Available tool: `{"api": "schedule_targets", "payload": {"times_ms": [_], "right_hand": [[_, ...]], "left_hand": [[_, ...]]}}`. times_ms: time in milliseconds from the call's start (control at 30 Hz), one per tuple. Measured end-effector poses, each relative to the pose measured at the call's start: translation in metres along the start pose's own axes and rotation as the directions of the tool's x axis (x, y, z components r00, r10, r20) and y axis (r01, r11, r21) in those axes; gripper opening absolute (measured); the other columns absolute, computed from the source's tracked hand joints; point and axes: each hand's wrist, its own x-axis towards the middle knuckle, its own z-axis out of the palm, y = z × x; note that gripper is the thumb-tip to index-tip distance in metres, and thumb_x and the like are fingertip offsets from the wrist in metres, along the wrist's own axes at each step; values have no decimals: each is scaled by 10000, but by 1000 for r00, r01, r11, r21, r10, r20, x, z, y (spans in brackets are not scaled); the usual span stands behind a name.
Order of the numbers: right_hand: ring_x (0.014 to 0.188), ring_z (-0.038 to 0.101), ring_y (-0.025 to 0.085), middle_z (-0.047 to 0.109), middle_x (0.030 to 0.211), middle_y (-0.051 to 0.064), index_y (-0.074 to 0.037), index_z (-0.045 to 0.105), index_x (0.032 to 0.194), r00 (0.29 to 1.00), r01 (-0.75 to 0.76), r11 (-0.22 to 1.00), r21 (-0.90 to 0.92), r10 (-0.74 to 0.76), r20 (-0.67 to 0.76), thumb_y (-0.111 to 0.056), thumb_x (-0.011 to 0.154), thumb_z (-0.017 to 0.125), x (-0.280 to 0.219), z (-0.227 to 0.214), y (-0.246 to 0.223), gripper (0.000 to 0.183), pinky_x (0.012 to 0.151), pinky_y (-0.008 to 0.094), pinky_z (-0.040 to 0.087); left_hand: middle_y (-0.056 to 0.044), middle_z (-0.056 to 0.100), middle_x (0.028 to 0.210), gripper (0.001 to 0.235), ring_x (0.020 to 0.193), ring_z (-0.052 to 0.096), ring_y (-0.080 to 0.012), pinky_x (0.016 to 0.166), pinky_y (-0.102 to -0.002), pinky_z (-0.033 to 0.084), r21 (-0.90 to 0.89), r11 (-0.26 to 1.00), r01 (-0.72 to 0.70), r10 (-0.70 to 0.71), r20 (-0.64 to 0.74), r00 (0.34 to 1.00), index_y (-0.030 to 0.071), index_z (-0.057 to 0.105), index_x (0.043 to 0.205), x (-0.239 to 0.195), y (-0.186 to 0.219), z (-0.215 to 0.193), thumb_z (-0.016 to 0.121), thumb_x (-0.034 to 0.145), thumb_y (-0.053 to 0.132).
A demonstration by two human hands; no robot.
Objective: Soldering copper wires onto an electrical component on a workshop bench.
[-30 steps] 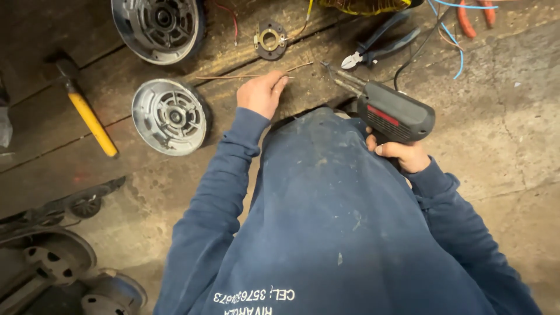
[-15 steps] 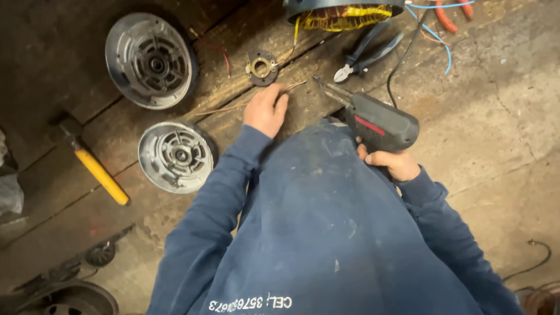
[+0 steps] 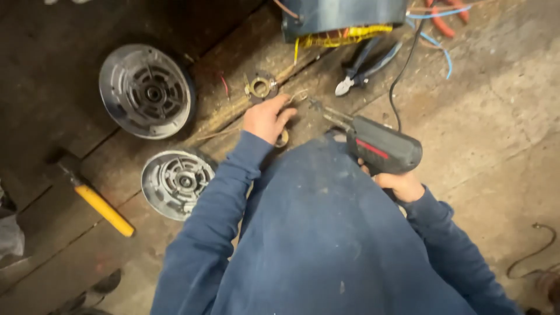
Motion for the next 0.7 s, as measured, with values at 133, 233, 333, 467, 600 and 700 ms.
{"api": "schedule_targets", "payload": {"times_ms": [133,233,333,467,600,700], "right_hand": [[1020,632,171,671,1179,84,3,602,1355,1000,-10,1000,26,10,6,36,700,642,-2,1,2,657,908,319,528],[1035,620,172,665,1196,85,3,605,1349,1000,-24,999,27,25,-5,27,705,647,-4,0,7,646,913,319,521],[1044,615,177,664,1205,87,1,606,1348,1000,-10,1000,15,11,-7,17,710,649,-2,4,6,640,918,321,518],[1053,610,175,657,1218,83,-9,596,1363,1000,0,1000,20,0,-8,3,717,631,0,8,4,647,926,318,512],[1044,615,174,657,1215,84,-8,592,1364,1000,-3,1000,24,3,-3,5,721,629,1,9,4,644,917,321,516],[1035,617,173,656,1203,85,-11,586,1369,1000,-10,998,66,12,-26,21,721,642,1,10,4,650,904,321,518]], "left_hand": [[-106,742,912,324,828,715,-334,690,-442,553,-22,994,103,-102,28,994,140,708,1134,5,6,1,716,920,383],[-89,747,882,266,807,719,-327,660,-446,548,38,994,100,-101,29,994,164,723,1084,4,6,3,712,933,383],[-82,749,869,207,790,719,-325,645,-453,545,113,988,101,-102,4,995,179,731,1024,3,2,8,700,955,372],[-83,748,831,188,749,718,-329,647,-453,554,60,984,167,-164,-55,985,191,736,968,1,2,8,697,937,372],[-96,740,791,194,731,717,-337,649,-458,555,27,974,225,-223,-44,974,189,740,961,0,1,7,701,924,375],[-108,740,796,202,733,712,-353,649,-469,550,37,970,239,-238,-30,971,177,737,964,-2,-1,7,702,924,372]]}}
